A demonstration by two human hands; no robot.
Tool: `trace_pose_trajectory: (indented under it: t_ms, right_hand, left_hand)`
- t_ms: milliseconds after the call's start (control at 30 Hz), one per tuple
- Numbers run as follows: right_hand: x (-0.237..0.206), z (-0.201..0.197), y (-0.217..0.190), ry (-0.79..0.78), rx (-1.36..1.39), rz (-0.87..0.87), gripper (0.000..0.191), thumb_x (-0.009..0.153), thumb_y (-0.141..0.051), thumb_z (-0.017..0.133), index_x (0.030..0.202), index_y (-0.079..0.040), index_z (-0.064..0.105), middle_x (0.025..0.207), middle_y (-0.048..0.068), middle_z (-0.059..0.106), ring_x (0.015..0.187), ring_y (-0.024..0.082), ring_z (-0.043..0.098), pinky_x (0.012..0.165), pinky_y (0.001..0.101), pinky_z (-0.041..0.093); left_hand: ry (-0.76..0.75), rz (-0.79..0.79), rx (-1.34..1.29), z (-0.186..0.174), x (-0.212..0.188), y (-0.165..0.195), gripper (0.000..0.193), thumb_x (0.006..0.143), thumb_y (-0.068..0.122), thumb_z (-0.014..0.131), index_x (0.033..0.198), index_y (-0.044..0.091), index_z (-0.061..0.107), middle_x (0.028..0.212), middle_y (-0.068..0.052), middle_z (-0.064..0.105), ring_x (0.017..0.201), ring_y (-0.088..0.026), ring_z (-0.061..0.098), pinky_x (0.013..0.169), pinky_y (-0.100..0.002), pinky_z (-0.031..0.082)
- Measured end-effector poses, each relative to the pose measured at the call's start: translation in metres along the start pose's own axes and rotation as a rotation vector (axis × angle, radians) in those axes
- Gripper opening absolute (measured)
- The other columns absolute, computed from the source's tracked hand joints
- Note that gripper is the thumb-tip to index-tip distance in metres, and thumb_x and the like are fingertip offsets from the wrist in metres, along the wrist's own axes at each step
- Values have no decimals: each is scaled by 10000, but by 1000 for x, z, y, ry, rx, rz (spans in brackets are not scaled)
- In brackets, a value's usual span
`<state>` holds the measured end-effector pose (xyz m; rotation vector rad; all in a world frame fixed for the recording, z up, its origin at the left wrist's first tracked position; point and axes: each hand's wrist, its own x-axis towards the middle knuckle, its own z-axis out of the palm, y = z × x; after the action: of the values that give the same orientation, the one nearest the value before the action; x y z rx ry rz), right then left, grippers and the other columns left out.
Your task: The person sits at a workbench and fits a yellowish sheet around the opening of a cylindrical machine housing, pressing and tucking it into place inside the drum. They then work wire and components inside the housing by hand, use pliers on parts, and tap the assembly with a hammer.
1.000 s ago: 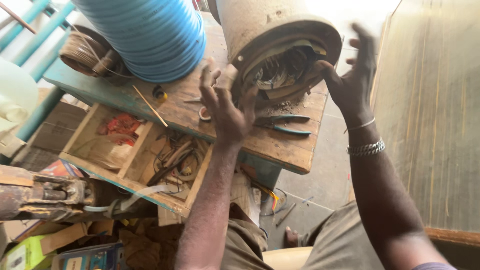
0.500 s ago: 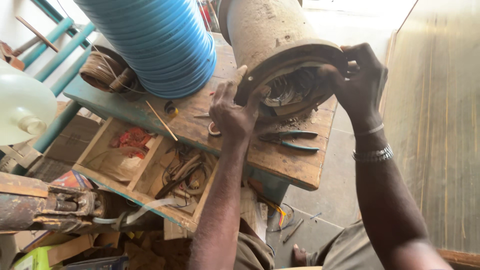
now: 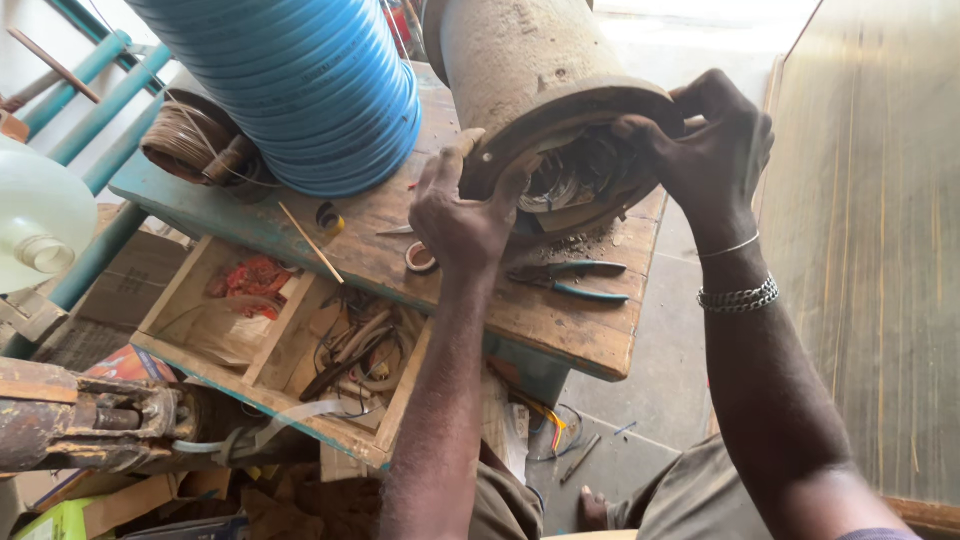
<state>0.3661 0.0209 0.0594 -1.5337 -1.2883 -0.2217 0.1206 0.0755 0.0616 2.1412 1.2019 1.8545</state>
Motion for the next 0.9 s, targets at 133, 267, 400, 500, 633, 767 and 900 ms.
trace_pose_trajectory:
  t_ms: [133,267,400,500,633,767,900]
  right_hand:
    - [-1,2,0,15,94,-94,564,893,-559,907,1019,-49,700,914,65,762,840,192,792,768,341,676]
    - [-3,6,8,29,-14,-14,645,858,-624,952,1014,-50,704,919,73,779,843,212,785,758,396,633]
    - [-40,4,15,84,12,-93,731,914,-591,921,1265,-28,614,1262,175,681,1183,255,691,922,403,625]
    - [-105,11,7,142,-439,-239,910,841,-512,895,1406,63,473,1482,281,464,1398,427,457,1151,590,409]
    - [-153,27,-5,-399,-203,-60,693,770,-385,837,1340,-86,580,1251,144,632,1169,340,563,1000,523,425]
    - [-157,23,-25,-421,-144,-143,540,848,-272,756,1356,-120,654,1214,104,665,1117,354,562,952,462,476]
    - [-158,26,-48,-546,-177,-193,303,866,-305,746,1149,-195,737,1113,62,666,1072,293,584,891,431,499]
  left_hand:
    - [-2,91,34,1,-1,1,599,847,575,833,1155,72,730,948,-71,749,913,-262,736,791,-404,584]
    - [2,32,6,4,-5,-5,612,828,580,825,1144,65,729,919,-71,739,827,-226,741,728,-374,603]
    - [-120,-115,-227,-2,-4,-26,564,887,554,774,1200,87,730,972,-51,737,841,-178,768,677,-308,654]
    - [-115,-210,-185,-20,-6,-49,422,971,503,741,1157,125,770,997,-44,771,865,-183,794,714,-319,651]
    - [-344,-483,177,-48,-13,-77,349,902,453,757,1133,196,803,1026,-59,793,916,-205,794,850,-359,602]
    - [-701,-500,624,-60,-18,-94,751,684,423,944,1330,188,642,1303,-155,589,1202,-314,574,1020,-435,481]
    - [-826,-668,570,-58,-30,-105,849,655,324,956,1416,308,580,1396,-140,497,1268,-336,523,1050,-450,482]
